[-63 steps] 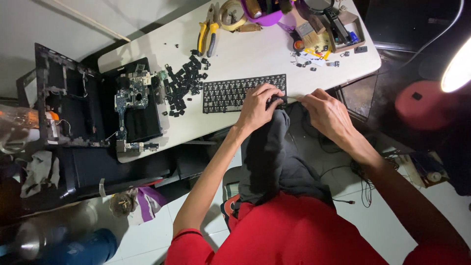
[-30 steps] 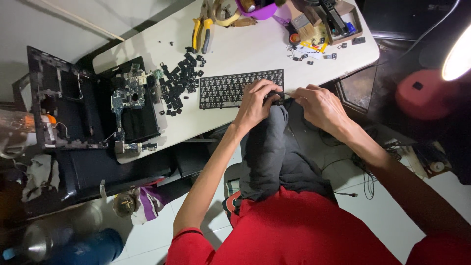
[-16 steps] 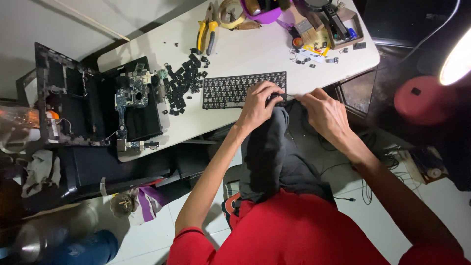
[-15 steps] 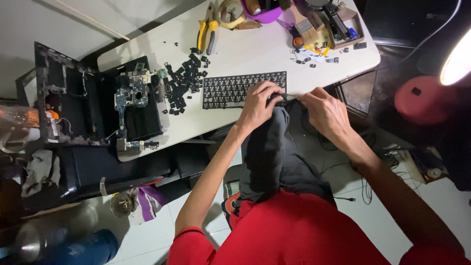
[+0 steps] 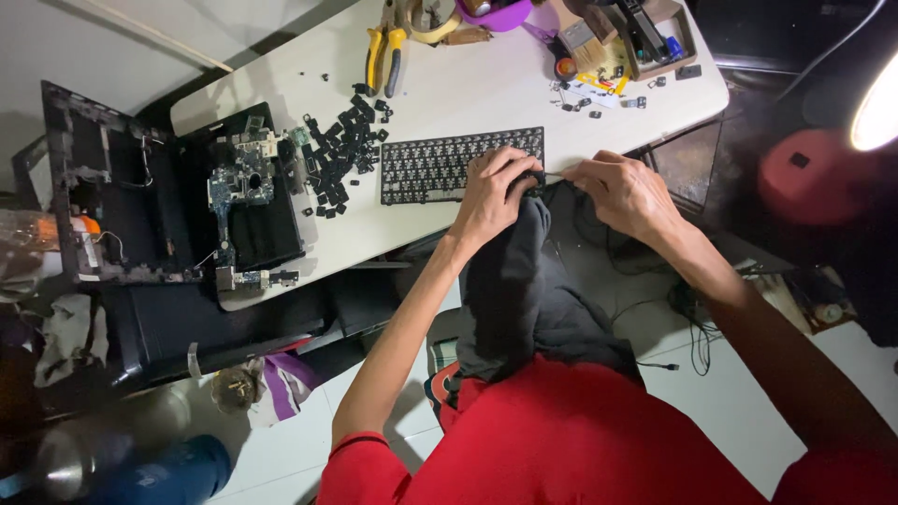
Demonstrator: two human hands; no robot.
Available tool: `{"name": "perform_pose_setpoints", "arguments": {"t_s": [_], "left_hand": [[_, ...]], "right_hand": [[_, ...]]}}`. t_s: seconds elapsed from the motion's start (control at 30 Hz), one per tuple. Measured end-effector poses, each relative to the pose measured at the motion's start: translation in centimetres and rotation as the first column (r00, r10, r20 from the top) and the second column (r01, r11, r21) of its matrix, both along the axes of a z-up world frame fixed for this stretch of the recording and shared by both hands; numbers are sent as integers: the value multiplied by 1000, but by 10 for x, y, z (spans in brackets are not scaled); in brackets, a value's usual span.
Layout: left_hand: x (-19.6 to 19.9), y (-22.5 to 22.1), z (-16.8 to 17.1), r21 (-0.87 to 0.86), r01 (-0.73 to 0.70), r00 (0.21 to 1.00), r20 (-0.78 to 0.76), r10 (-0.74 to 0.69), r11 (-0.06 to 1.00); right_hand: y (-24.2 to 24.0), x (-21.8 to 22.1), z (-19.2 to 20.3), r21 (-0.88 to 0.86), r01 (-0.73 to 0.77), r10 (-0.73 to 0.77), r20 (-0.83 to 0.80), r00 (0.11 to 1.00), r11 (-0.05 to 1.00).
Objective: The person sits at a repair bench and removes keycaps from a laptop keyboard one at a time, using a small pick to pry each key off and letting the keys pile on the table. They then hold and work on individual keycap components with the pick.
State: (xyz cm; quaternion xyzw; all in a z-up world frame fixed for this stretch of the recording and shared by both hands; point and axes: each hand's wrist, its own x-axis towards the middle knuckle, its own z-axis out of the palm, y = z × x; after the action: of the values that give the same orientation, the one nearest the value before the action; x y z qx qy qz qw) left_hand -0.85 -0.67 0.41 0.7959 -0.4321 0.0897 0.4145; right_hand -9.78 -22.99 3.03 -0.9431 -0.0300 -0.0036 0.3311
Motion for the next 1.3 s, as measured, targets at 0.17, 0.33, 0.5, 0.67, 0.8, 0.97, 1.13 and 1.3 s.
{"name": "perform_pose_setpoints", "arguments": {"t_s": [0.17, 0.33, 0.5, 0.67, 0.8, 0.97, 1.13, 1.3], "left_hand": [[1, -1, -8, 0, -7, 1000, 30, 7, 1000], [1, 1, -1, -1, 18, 1000, -17, -18, 1000], [0, 0, -3, 10, -7, 1000, -22, 7, 1000], [7, 2, -5, -66, 47, 994, -91, -53, 997], [8, 4, -8, -113, 52, 989, -135, -67, 992], [3, 4, -5, -145, 58, 990, -123, -76, 988], [6, 6, -10, -146, 58, 981, -173, -84, 988], [9, 7, -11, -94, 51, 991, -118, -62, 994]], "right_hand": [[-10, 4, 6, -46, -83, 84, 15, 996, 995], [-12, 5, 4, 10, -142, 142, 20, 990, 990], [2, -6, -5, 69, -70, 67, 40, 997, 995], [26, -20, -5, -153, 47, -23, 158, 987, 987], [22, -24, -5, -138, 93, -70, 165, 984, 986], [16, -33, -12, -119, 111, -90, 167, 982, 987], [25, -32, 3, -107, 94, -78, 138, 987, 990], [29, -28, 5, -138, 80, -63, 124, 990, 987]]}}
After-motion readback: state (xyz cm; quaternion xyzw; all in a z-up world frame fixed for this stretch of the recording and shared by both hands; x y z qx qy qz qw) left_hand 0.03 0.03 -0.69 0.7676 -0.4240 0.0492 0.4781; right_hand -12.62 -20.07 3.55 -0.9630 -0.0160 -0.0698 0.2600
